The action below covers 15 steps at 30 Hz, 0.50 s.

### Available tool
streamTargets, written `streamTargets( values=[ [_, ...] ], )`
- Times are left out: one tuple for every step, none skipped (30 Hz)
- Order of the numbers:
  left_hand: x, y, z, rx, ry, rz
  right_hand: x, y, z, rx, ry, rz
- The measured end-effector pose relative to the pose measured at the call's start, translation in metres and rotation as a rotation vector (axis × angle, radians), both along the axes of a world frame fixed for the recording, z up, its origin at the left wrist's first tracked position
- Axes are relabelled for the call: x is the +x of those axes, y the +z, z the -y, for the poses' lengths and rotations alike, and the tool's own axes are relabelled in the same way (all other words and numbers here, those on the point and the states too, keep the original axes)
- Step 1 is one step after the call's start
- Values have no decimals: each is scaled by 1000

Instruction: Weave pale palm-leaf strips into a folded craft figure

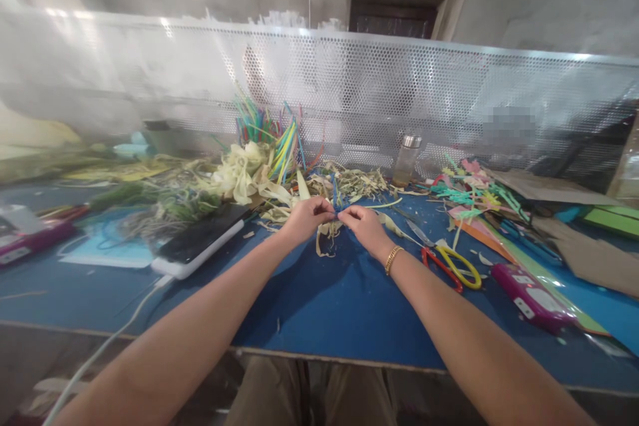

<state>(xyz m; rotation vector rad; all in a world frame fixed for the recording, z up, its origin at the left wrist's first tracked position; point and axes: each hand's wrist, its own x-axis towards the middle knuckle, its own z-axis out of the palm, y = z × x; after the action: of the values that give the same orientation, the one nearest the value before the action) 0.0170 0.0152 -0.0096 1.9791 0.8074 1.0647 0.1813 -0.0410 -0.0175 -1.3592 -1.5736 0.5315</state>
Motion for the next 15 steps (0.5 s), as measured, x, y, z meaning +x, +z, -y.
streamTargets(
  values=[
    [0, 0, 0, 3, -1, 0, 0, -1, -1, 2, 5, 1],
    [0, 0, 0, 8, 0, 0, 0, -2, -2, 5, 10, 3],
    [0, 0, 0, 12, 1, -2, 0, -4, -3, 10, 12, 6],
    [0, 0, 0, 14, 2, -4, 1, -5, -4, 16, 10, 15],
    [0, 1, 1, 13, 3, -6, 1, -6, -6, 20, 5, 29],
    [-1, 1, 1, 8, 5, -7, 2, -7, -6, 23, -2, 45],
    [-1, 2, 1, 4, 11, -7, 3, -7, -7, 25, -10, 59],
    [-2, 2, 1, 3, 20, -8, 5, -7, -8, 26, -16, 75],
    [-3, 3, 0, 4, 32, -8, 7, -7, -8, 27, -22, 98],
    [-5, 4, 0, 8, 45, -9, 8, -6, -8, 28, -27, 126],
    [-7, 5, -1, 15, 56, -13, 10, -5, -7, 28, -33, 160],
    [-9, 6, -2, 22, 63, -20, 12, -3, -6, 28, -39, 201],
    [-10, 7, -3, 28, 64, -34, 13, -1, -5, 28, -45, 243],
    [-12, 7, -4, 32, 61, -53, 15, 1, -4, 29, -52, 284],
    [-13, 7, -5, 34, 53, -68, 16, 4, -3, 30, -58, 321]
  ],
)
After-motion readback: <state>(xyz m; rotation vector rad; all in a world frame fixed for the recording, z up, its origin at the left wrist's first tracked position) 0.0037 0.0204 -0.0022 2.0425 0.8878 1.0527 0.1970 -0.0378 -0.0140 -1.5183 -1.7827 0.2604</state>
